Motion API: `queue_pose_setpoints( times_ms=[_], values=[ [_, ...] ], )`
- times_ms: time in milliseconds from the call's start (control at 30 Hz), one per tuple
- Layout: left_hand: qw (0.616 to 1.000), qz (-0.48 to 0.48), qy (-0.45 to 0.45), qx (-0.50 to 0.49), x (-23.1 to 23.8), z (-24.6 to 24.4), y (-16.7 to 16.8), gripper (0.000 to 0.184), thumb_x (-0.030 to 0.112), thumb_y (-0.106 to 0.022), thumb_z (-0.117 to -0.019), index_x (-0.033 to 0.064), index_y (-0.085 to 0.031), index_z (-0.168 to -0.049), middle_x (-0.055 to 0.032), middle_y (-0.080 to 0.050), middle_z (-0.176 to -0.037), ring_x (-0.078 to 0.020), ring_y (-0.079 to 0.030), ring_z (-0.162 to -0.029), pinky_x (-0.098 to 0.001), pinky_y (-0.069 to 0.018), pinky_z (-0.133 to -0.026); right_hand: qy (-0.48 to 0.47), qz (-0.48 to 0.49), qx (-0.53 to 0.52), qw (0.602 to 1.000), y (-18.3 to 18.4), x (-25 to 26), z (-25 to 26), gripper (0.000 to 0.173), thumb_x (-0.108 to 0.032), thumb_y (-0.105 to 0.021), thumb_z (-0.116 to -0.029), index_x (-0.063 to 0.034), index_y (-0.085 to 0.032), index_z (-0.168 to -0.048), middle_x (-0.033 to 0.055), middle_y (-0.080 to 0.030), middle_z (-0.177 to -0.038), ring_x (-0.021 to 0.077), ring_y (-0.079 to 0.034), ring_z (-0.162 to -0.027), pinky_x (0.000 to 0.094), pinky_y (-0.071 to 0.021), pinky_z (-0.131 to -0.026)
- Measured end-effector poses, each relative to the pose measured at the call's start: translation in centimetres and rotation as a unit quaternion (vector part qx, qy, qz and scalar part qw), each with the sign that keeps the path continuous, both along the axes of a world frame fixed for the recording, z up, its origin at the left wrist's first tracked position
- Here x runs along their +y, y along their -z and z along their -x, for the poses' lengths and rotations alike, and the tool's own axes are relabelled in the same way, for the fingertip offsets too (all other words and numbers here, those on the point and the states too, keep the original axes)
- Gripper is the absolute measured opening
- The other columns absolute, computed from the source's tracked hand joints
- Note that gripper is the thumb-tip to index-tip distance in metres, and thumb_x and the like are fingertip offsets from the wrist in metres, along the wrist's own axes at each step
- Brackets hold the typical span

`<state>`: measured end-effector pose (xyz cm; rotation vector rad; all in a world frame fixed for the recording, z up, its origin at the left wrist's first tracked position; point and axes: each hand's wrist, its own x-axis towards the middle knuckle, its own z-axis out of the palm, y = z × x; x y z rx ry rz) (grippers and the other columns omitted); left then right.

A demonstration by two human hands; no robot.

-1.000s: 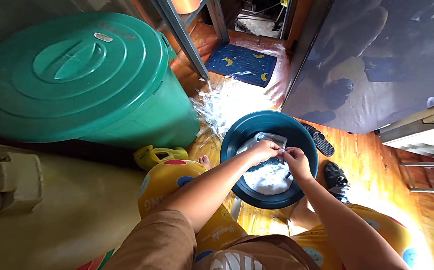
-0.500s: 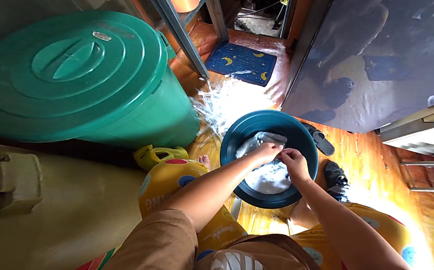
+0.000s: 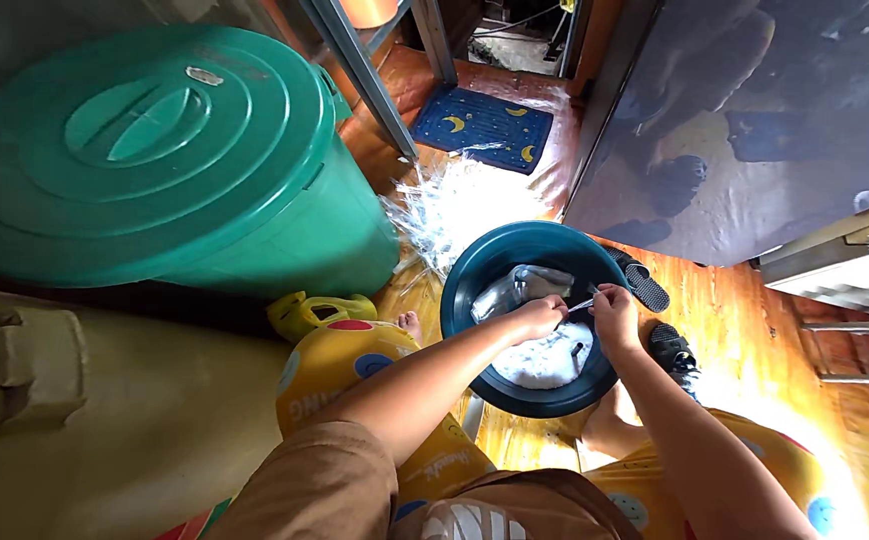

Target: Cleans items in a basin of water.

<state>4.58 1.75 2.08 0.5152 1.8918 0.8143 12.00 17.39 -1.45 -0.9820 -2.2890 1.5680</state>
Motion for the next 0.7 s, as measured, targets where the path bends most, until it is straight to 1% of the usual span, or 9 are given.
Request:
queue_pose_setpoints(
  times_ms=[200,267,333,400,500,567,600,667,700],
  values=[
    [1.000,-0.005,0.014,0.011,-1.3,0.4,-0.6,0.039,0.035,-0.034,-0.1135,0.0083,-0.054,-0.134,-0.0129,-0.059,-0.107,-0.0216,-0.057,-0.091,-0.0414,-0.0483,-0.084,0.096,0.026,0.016,0.995,-1.6,2.0,0.2,0.024,-0.005,-0.054,-0.1013,0.0085,-0.058,-0.120,0.0187,-0.063,-0.104,0.0222,-0.066,-0.083,0.0395,-0.0581,-0.078],
    [1.000,-0.015,0.016,0.017,-1.5,0.4,-0.7,0.037,0.034,-0.035,-0.1133,0.0084,-0.056,-0.130,-0.0113,-0.058,-0.105,-0.0196,-0.056,-0.089,-0.0394,-0.0478,-0.083,0.123,0.050,0.027,0.991,-2.1,2.4,0.3,0.024,-0.005,-0.054,-0.1021,0.0079,-0.055,-0.123,0.0188,-0.061,-0.106,0.0220,-0.066,-0.084,0.0388,-0.0582,-0.077],
    [0.999,-0.010,0.019,0.048,-1.8,0.7,-1.1,0.035,0.031,-0.037,-0.1130,0.0071,-0.058,-0.129,-0.0152,-0.062,-0.114,-0.0240,-0.060,-0.101,-0.0456,-0.0483,-0.091,0.097,0.045,0.028,0.994,-2.2,2.3,0.2,0.024,-0.009,-0.055,-0.1042,0.0069,-0.058,-0.121,0.0185,-0.062,-0.106,0.0221,-0.066,-0.085,0.0390,-0.0588,-0.077],
    [0.995,-0.002,0.007,0.104,-2.3,1.7,-1.9,0.037,0.028,-0.039,-0.1129,0.0038,-0.059,-0.132,-0.0223,-0.065,-0.125,-0.0348,-0.062,-0.118,-0.0579,-0.0466,-0.102,0.036,0.025,0.008,0.999,-2.6,2.0,-0.2,0.025,-0.014,-0.055,-0.1053,0.0053,-0.059,-0.121,0.0209,-0.062,-0.113,0.0254,-0.067,-0.093,0.0421,-0.0590,-0.081],
    [0.972,-0.001,-0.090,0.216,-3.7,5.3,-4.0,0.040,0.029,-0.039,-0.1130,0.0016,-0.058,-0.135,-0.0247,-0.065,-0.126,-0.0399,-0.063,-0.120,-0.0630,-0.0474,-0.103,-0.116,-0.041,-0.063,0.990,-4.4,1.2,-1.3,0.037,-0.017,-0.060,-0.1009,0.0034,-0.058,-0.132,0.0265,-0.053,-0.137,0.0302,-0.066,-0.106,0.0427,-0.0579,-0.090],
    [0.932,-0.023,-0.211,0.293,-5.3,8.1,-5.7,0.046,0.031,-0.041,-0.1122,-0.0016,-0.051,-0.143,-0.0283,-0.060,-0.134,-0.0423,-0.058,-0.128,-0.0611,-0.0447,-0.108,-0.248,-0.112,-0.125,0.954,-5.3,0.4,-2.4,0.042,-0.021,-0.061,-0.1001,0.0015,-0.059,-0.136,0.0261,-0.044,-0.151,0.0336,-0.059,-0.126,0.0443,-0.0517,-0.104],
    [0.907,-0.039,-0.273,0.320,-6.2,9.2,-6.5,0.053,0.033,-0.046,-0.1106,0.0000,-0.043,-0.152,-0.0298,-0.050,-0.147,-0.0435,-0.049,-0.138,-0.0595,-0.0401,-0.114,-0.298,-0.153,-0.156,0.929,-5.5,-0.3,-3.0,0.043,-0.023,-0.061,-0.0998,-0.0002,-0.061,-0.136,0.0247,-0.041,-0.155,0.0371,-0.053,-0.133,0.0487,-0.0480,-0.108],
    [0.858,-0.059,-0.359,0.363,-7.6,10.5,-7.3,0.065,0.038,-0.054,-0.1065,0.0078,-0.034,-0.160,-0.0287,-0.032,-0.161,-0.0441,-0.037,-0.147,-0.0593,-0.0356,-0.117,-0.371,-0.224,-0.232,0.871,-6.0,-2.0,-4.3,0.041,-0.021,-0.061,-0.0994,-0.0031,-0.062,-0.136,0.0216,-0.034,-0.161,0.0445,-0.046,-0.139,0.0592,-0.0465,-0.107],
    [0.844,-0.064,-0.378,0.374,-7.6,10.6,-7.2,0.066,0.039,-0.057,-0.1052,0.0105,-0.034,-0.161,-0.0262,-0.030,-0.163,-0.0426,-0.035,-0.148,-0.0586,-0.0347,-0.118,-0.402,-0.253,-0.265,0.839,-6.1,-2.8,-5.0,0.040,-0.016,-0.061,-0.0990,-0.0017,-0.061,-0.136,0.0223,-0.031,-0.162,0.0481,-0.044,-0.139,0.0636,-0.0473,-0.103]
  ],
)
